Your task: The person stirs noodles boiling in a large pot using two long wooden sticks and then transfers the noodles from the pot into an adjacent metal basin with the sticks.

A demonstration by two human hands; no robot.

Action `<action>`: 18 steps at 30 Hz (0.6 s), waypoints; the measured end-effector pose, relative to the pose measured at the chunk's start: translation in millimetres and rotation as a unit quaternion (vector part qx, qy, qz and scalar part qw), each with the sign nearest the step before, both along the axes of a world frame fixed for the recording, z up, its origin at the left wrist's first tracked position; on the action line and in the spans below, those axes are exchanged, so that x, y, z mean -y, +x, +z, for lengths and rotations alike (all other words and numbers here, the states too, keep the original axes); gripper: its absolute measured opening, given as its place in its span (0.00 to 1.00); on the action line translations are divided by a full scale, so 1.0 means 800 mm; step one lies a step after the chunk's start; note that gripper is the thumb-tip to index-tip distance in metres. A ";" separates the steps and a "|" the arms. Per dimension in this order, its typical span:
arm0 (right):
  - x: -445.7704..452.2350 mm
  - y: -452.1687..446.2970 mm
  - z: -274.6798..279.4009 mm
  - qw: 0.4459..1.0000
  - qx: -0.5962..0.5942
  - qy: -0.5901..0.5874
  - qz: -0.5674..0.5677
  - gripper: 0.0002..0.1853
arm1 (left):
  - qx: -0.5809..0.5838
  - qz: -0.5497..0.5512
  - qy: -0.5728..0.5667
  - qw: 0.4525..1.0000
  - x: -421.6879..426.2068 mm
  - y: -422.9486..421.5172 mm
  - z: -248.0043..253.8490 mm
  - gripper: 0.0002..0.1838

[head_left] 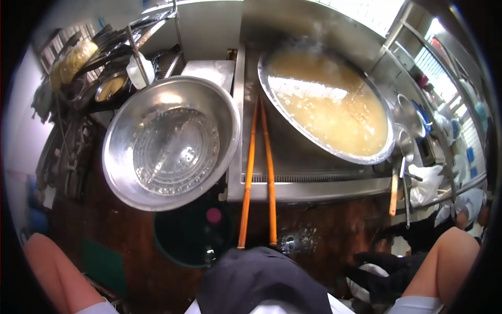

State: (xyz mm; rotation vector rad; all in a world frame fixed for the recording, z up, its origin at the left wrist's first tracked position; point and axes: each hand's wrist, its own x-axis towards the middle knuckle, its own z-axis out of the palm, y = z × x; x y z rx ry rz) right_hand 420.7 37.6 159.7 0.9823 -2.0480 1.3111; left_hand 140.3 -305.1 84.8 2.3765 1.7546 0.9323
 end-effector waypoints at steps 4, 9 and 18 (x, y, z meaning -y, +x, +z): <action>0.002 -0.003 0.000 1.000 0.008 -0.003 0.003 0.06 | 0.010 -0.004 0.002 1.000 0.004 -0.003 -0.010 0.17; 0.001 -0.004 0.002 1.000 0.004 -0.008 0.014 0.03 | 0.014 -0.004 0.002 1.000 0.006 -0.008 -0.009 0.16; -0.003 0.021 0.023 0.996 -0.042 -0.057 0.056 0.04 | 0.038 -0.035 0.001 0.999 0.010 -0.006 -0.008 0.15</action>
